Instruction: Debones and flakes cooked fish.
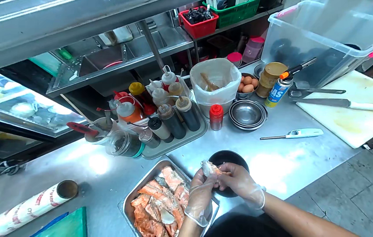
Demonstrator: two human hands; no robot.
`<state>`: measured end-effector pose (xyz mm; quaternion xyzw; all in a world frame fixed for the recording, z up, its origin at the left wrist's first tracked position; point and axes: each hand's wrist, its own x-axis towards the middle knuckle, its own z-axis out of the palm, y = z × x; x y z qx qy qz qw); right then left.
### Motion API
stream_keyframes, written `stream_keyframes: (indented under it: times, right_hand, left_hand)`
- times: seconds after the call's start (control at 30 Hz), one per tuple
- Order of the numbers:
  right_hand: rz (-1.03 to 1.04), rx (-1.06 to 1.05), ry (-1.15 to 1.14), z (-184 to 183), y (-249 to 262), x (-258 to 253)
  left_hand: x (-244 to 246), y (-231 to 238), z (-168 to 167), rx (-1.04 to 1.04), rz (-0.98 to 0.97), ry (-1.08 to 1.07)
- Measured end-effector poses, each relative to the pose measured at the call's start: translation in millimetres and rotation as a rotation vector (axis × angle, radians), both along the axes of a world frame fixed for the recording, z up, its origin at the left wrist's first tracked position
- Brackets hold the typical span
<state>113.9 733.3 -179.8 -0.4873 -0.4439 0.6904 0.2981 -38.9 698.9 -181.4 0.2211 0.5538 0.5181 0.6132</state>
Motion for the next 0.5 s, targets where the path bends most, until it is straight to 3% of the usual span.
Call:
stream_keyframes:
  times: [0.5]
  right_hand:
    - [-0.083, -0.102, 0.261, -5, 18, 39]
  left_hand:
    - [-17, 5, 5, -0.063, 0.116, -0.148]
